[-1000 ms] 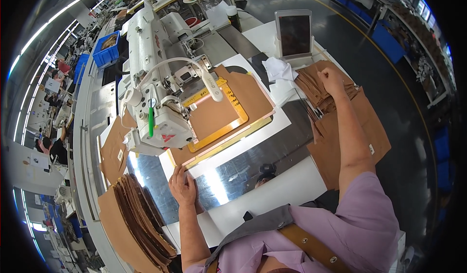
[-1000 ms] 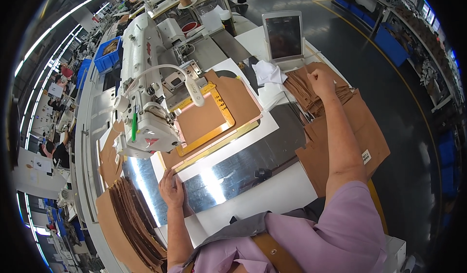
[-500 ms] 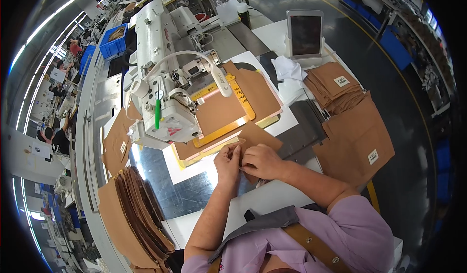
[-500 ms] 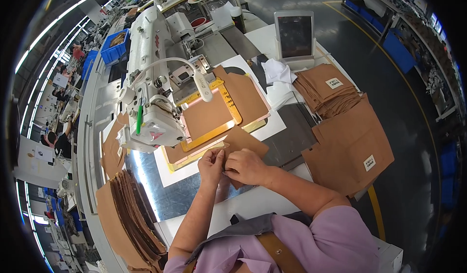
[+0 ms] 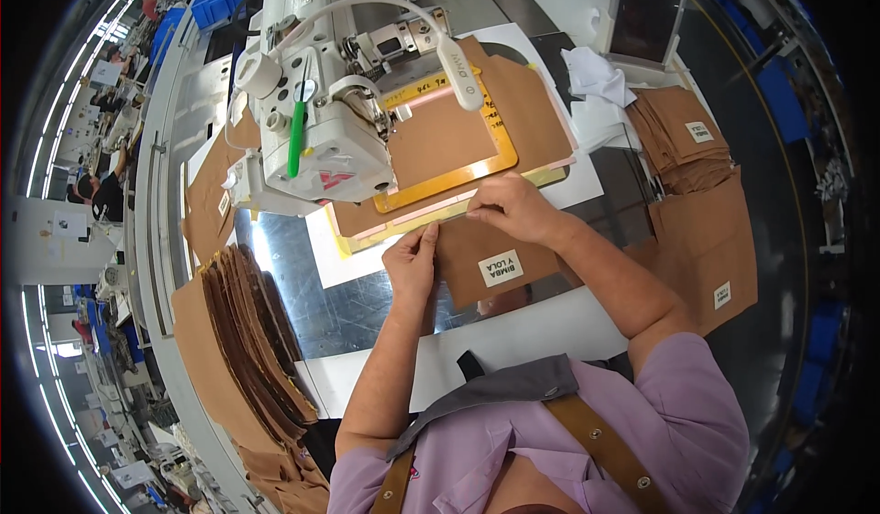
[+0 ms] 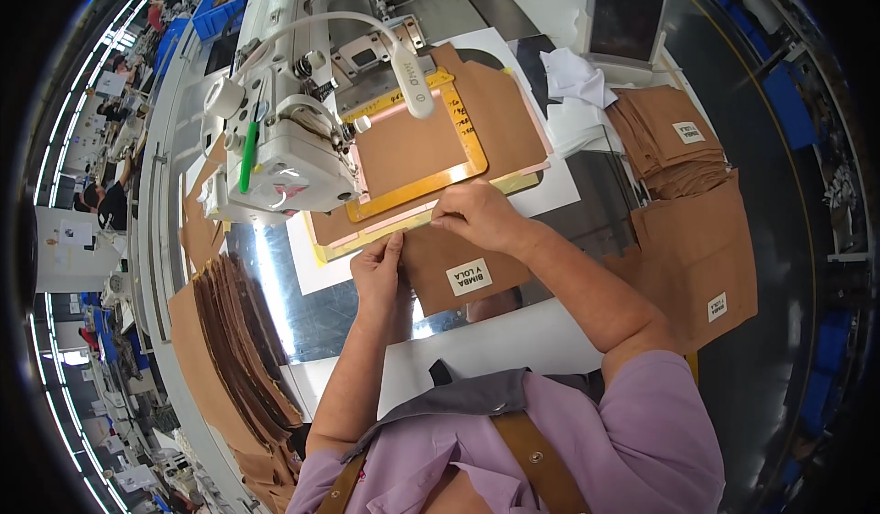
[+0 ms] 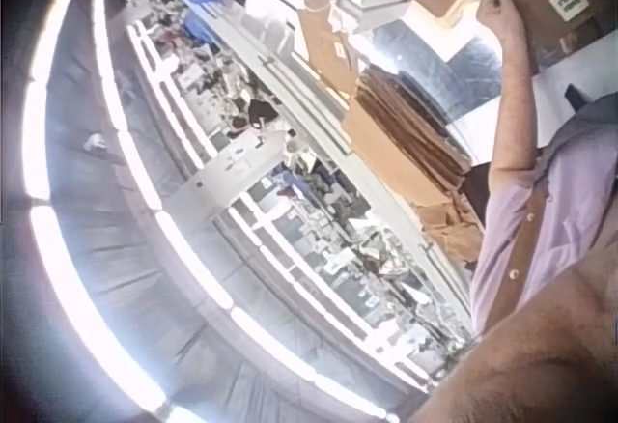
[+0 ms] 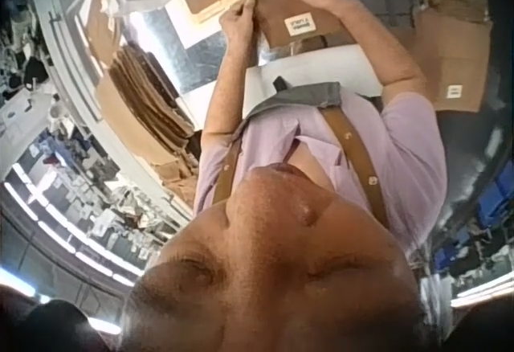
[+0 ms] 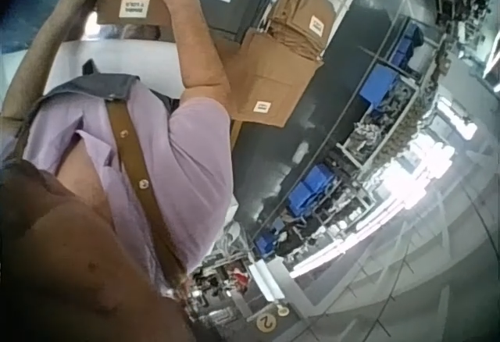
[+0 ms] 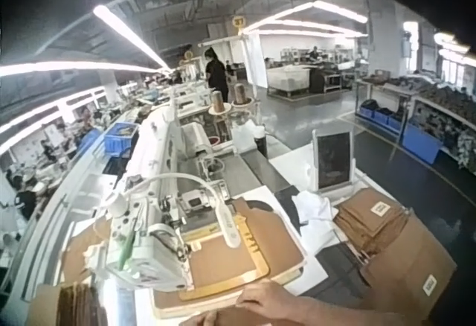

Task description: Sewing leather components or pockets onto leather sheets using an industrial sewing machine.

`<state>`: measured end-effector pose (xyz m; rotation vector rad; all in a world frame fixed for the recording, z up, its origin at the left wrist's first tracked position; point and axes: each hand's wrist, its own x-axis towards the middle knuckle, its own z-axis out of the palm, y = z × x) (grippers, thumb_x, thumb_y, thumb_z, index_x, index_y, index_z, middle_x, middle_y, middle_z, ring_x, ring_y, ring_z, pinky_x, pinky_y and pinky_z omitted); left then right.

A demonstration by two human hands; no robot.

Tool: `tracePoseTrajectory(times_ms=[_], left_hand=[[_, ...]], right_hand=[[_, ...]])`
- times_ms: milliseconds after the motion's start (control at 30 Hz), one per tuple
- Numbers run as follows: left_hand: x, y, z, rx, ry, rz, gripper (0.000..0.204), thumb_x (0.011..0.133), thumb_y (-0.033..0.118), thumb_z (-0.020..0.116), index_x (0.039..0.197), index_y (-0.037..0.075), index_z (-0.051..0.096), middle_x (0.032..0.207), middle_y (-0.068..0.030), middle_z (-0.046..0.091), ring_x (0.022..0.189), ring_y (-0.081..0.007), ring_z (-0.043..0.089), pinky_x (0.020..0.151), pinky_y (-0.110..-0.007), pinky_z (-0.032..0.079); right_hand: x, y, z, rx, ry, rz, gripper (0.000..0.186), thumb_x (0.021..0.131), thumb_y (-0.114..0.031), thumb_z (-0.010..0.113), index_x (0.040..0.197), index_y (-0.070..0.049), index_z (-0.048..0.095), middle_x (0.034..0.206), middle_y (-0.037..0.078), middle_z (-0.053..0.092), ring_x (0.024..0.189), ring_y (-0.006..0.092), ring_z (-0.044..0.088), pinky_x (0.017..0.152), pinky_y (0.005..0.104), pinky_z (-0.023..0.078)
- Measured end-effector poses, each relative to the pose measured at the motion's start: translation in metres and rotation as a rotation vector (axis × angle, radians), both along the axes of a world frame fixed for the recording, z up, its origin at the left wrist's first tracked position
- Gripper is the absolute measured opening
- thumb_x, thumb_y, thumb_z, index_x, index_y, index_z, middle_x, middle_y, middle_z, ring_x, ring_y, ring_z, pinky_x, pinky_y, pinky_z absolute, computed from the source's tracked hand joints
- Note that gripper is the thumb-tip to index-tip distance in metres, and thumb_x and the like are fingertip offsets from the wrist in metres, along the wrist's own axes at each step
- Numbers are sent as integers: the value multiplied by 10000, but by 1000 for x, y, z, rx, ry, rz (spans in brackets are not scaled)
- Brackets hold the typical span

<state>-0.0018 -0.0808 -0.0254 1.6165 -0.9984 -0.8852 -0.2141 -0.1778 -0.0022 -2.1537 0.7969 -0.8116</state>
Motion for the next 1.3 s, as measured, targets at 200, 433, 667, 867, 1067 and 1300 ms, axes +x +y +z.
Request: tracePoseTrajectory(times_ms=[200,433,667,867,1067,1300], left_hand=[[29,-14,5,-21,59,19,281,975,279,755,1078,20,777,879,-17,730,767,-53,631,643,-221,495],[120,-58,-18,-146,-272,125,278,944,172,779,1058,-56,668,948,-61,724,863,-119,649,837,-267,515],[160,-188,-48,-300,-487,-316,313,919,173,805,1066,-42,631,956,-77,725,876,-132,644,852,-277,505],[162,-214,-50,-447,-677,-562,361,872,202,857,1055,-8,628,1012,-68,650,917,-161,607,865,-327,492],[184,-218,-41,-344,-471,-615,165,895,68,805,918,-19,667,1147,-97,547,993,-180,571,852,-302,536],[167,-227,-37,-197,-448,-414,149,830,-8,818,898,-23,687,1199,-103,547,1069,-187,612,942,-327,559]], right_hand=[[13,-40,7,48,42,-41,149,880,-186,765,905,-41,738,890,117,716,824,315,696,742,411,544],[31,-107,-5,-75,137,-137,178,905,-230,748,911,-58,705,870,115,692,801,325,679,745,413,547],[75,-151,-26,-69,124,-174,307,932,-363,589,1016,-105,733,1040,197,743,1007,397,699,892,482,553],[63,-156,-12,85,127,-121,209,932,-270,621,971,-119,759,1032,159,743,1014,389,694,907,482,542],[40,-178,-18,-137,213,-225,160,860,-284,765,900,-129,772,1000,90,740,977,336,702,870,473,537],[21,-197,-30,-172,197,-288,119,852,-236,759,840,-118,745,954,67,716,955,293,692,833,435,549]])
